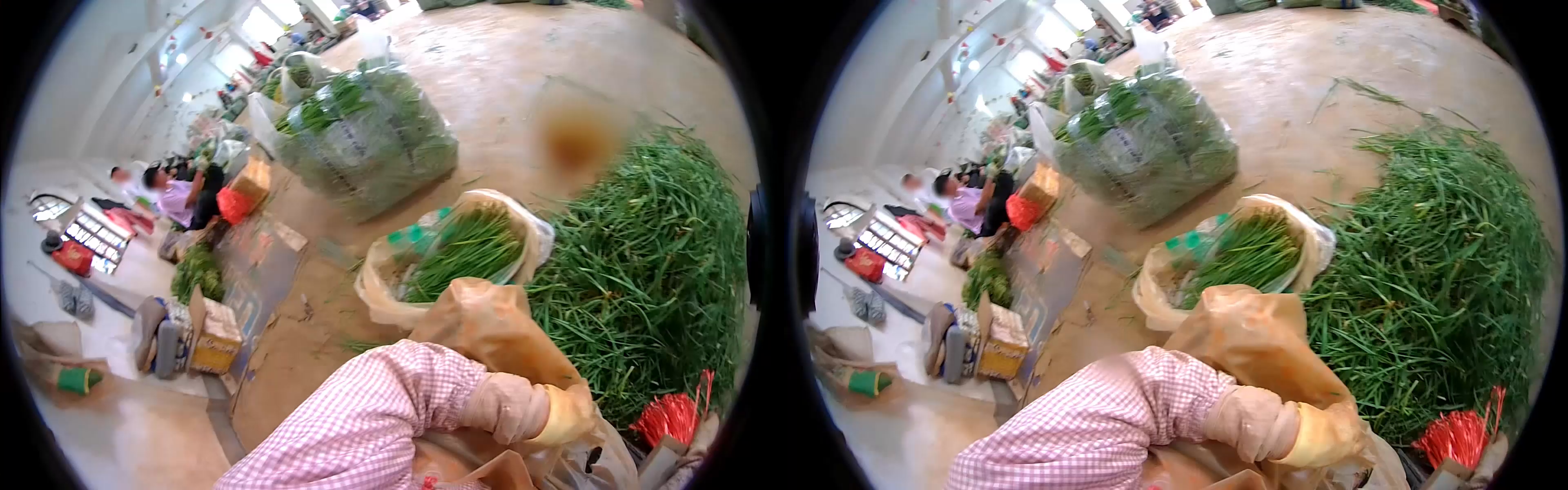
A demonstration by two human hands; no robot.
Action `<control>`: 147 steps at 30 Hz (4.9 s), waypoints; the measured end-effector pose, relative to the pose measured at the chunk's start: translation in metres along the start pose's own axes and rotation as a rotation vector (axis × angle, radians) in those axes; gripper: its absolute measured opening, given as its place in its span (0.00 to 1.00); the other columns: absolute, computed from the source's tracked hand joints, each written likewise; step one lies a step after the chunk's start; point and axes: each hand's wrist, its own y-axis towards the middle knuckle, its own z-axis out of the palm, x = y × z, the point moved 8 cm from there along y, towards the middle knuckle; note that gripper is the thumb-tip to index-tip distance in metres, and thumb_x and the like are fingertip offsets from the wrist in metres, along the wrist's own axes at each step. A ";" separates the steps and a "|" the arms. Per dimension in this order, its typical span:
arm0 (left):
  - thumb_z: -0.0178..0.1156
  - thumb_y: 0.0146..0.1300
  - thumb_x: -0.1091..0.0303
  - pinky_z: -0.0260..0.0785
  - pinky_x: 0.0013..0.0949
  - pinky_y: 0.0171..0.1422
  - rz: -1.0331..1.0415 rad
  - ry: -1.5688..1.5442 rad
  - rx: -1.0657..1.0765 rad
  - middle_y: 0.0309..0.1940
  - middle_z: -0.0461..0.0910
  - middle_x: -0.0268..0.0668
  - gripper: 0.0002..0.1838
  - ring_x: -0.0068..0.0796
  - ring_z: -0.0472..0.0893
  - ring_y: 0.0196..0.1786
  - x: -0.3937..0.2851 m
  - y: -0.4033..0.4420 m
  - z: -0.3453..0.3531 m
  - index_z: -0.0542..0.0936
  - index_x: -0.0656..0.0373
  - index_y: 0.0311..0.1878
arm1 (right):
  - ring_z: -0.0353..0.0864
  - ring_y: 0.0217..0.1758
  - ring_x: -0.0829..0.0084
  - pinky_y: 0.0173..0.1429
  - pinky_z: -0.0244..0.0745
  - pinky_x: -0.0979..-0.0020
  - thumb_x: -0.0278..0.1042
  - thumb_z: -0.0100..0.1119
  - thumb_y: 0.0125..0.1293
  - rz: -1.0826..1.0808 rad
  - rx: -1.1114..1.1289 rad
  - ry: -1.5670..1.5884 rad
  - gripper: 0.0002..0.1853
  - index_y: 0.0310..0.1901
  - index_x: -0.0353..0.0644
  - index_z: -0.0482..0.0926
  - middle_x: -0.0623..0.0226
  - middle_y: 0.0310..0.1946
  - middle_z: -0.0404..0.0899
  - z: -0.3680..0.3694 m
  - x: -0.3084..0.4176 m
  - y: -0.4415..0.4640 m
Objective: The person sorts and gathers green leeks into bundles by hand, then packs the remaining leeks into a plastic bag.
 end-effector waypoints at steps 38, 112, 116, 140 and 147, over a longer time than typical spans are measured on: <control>0.63 0.53 0.59 0.73 0.45 0.46 0.047 0.413 -0.007 0.39 0.81 0.47 0.27 0.45 0.81 0.43 -0.069 -0.071 -0.085 0.71 0.60 0.55 | 0.69 0.16 0.81 0.22 0.67 0.80 0.38 0.60 0.68 0.139 -0.688 1.127 0.21 0.59 0.38 0.74 0.72 0.19 0.73 -0.225 0.016 -0.278; 0.69 0.43 0.71 0.61 0.36 0.70 -0.784 -0.729 -1.022 0.65 0.67 0.44 0.51 0.40 0.69 0.66 0.458 -0.332 -0.061 0.55 0.49 0.73 | 0.77 0.44 0.80 0.51 0.72 0.78 0.28 0.60 0.66 -0.009 0.880 1.223 0.11 0.48 0.35 0.78 0.72 0.39 0.80 0.330 0.580 -0.239; 0.68 0.44 0.73 0.63 0.36 0.68 -0.805 -0.703 -1.022 0.61 0.72 0.45 0.46 0.41 0.72 0.63 0.436 -0.325 -0.079 0.60 0.54 0.70 | 0.72 0.58 0.74 0.61 0.68 0.74 0.28 0.67 0.60 0.051 0.853 1.519 0.29 0.63 0.37 0.68 0.66 0.55 0.73 0.309 0.620 -0.238; 0.68 0.48 0.64 0.72 0.42 0.46 -0.893 0.284 -0.705 0.34 0.79 0.37 0.15 0.39 0.79 0.41 0.446 -0.262 -0.098 0.81 0.52 0.41 | 0.79 0.32 0.74 0.40 0.78 0.72 0.22 0.65 0.60 0.425 0.625 1.792 0.09 0.41 0.37 0.77 0.69 0.31 0.78 0.346 0.599 -0.227; 0.64 0.53 0.75 0.74 0.33 0.46 -0.707 -0.394 -1.052 0.36 0.81 0.40 0.13 0.37 0.81 0.41 0.395 -0.294 -0.077 0.82 0.59 0.44 | 0.79 0.35 0.78 0.41 0.76 0.76 0.25 0.71 0.56 0.272 0.519 1.634 0.16 0.46 0.40 0.80 0.70 0.36 0.80 0.318 0.612 -0.230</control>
